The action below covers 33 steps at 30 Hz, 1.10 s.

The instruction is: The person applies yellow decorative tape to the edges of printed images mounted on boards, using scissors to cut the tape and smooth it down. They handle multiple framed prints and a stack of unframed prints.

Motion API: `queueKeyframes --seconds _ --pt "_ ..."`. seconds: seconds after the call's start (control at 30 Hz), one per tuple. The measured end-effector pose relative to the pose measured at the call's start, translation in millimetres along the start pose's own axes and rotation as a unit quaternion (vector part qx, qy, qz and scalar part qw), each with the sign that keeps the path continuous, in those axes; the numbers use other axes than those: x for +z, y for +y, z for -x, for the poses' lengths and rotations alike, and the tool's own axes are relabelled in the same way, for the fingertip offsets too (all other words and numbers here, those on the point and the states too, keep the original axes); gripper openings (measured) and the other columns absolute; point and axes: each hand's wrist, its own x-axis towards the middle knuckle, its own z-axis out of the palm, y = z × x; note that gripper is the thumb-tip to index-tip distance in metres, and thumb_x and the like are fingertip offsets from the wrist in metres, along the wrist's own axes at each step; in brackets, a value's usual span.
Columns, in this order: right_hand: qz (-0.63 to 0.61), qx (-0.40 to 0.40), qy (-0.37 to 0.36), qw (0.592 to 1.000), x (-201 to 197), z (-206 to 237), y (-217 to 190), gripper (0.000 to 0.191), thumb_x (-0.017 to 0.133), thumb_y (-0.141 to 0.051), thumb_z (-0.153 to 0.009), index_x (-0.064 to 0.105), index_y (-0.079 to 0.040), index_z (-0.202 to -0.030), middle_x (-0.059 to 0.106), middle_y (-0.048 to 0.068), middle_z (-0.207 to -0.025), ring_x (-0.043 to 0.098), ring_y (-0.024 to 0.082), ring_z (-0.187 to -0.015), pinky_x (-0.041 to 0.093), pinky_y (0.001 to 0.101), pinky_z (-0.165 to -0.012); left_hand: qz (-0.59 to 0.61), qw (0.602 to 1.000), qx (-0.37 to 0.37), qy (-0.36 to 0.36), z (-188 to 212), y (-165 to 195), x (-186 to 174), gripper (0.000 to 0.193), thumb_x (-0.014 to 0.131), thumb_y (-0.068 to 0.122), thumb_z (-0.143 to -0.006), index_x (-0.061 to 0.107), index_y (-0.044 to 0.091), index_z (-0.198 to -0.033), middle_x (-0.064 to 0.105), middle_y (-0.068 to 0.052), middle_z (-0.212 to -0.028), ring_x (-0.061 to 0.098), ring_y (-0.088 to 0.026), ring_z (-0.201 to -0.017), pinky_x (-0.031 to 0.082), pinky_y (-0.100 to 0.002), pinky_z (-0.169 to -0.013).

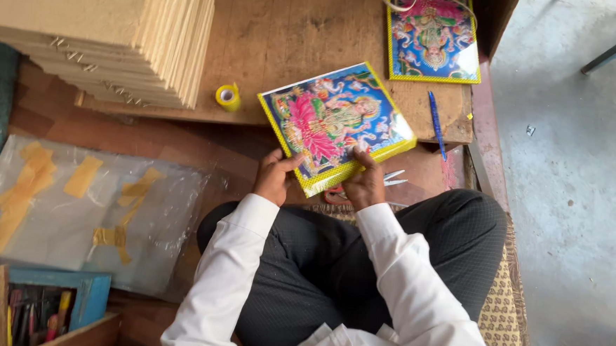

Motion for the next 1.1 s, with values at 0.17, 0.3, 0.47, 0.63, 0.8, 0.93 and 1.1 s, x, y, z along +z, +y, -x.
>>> queueKeyframes --seconds 0.17,0.3,0.47,0.63,0.8,0.93,1.1 --pt "0.126 -0.137 -0.065 0.98 23.8 29.0 -45.1 0.028 0.06 0.002 -0.091 0.056 -0.003 -0.118 0.066 0.013 -0.101 0.069 0.027 -0.097 0.055 0.046 -0.095 -0.288 0.925 0.212 0.131 43.9 4.7 21.4 0.063 0.083 0.024 -0.089 0.052 -0.003 -0.137 0.055 -0.023 -0.135 0.052 -0.035 -0.124 0.042 -0.046 -0.102" --pt "0.465 -0.281 -0.167 0.823 90.7 72.0 -107.0 0.027 0.064 0.009 -0.084 0.07 -0.001 -0.108 0.071 0.003 -0.089 0.067 0.017 -0.078 0.056 0.0334 -0.072 -0.434 0.728 0.476 0.235 65.1 24.1 44.1 0.091 0.086 0.033 -0.093 0.033 0.004 -0.161 0.033 -0.024 -0.167 0.033 -0.039 -0.159 0.031 -0.049 -0.131" --pt "0.783 -0.352 -0.245 0.451 162.5 88.2 -103.9 0.019 0.075 -0.004 -0.081 0.072 -0.005 -0.1 0.072 0.01 -0.084 0.07 0.026 -0.072 0.055 0.0418 -0.067 -0.401 0.695 0.542 0.249 82.9 53.9 57.1 0.104 0.092 0.026 -0.083 0.027 0.005 -0.162 0.028 -0.023 -0.167 0.029 -0.041 -0.157 0.026 -0.051 -0.131" --pt "0.884 -0.329 -0.28 0.178 167.6 59.8 -63.2 0.016 0.066 -0.009 -0.078 0.072 -0.012 -0.093 0.072 0.014 -0.077 0.07 0.036 -0.071 0.055 0.0487 -0.063 -0.378 0.761 0.472 0.236 73.5 67.8 32.3 0.089 0.091 0.019 -0.078 0.043 0.003 -0.151 0.051 -0.02 -0.152 0.048 -0.034 -0.142 0.039 -0.046 -0.119" --pt "0.891 -0.321 -0.28 0.159 161.0 27.9 -35.7 0.012 0.068 -0.012 -0.081 0.073 -0.016 -0.091 0.072 0.012 -0.076 0.07 0.036 -0.07 0.055 0.0493 -0.062 -0.272 0.9 0.316 0.131 34.6 77.7 -2.8 0.051 0.089 0.013 -0.08 0.067 0.001 -0.125 0.074 -0.011 -0.119 0.068 -0.019 -0.108 0.055 -0.033 -0.095" --pt "0.911 -0.251 -0.264 0.196 163.1 11.6 -41.8 0.026 0.079 -0.028 -0.082 0.074 -0.014 -0.104 0.075 0.014 -0.09 0.071 0.036 -0.082 0.056 0.0463 -0.073 -0.236 0.922 0.283 0.115 11.1 79.1 -15.5 0.026 0.085 0.006 -0.085 0.075 -0.001 -0.107 0.077 -0.007 -0.099 0.068 -0.013 -0.087 0.057 -0.028 -0.082" --pt "0.806 -0.292 -0.233 0.459 133.6 14.7 -128.6 0.065 0.093 -0.025 -0.07 0.068 -0.004 -0.127 0.069 0.017 -0.129 0.064 0.032 -0.12 0.052 0.0397 -0.097 -0.148 0.94 0.305 0.04 3.3 78.9 -18.5 0.025 0.078 0.0 -0.087 0.071 -0.002 -0.111 0.074 -0.003 -0.104 0.068 -0.009 -0.093 0.056 -0.025 -0.085"
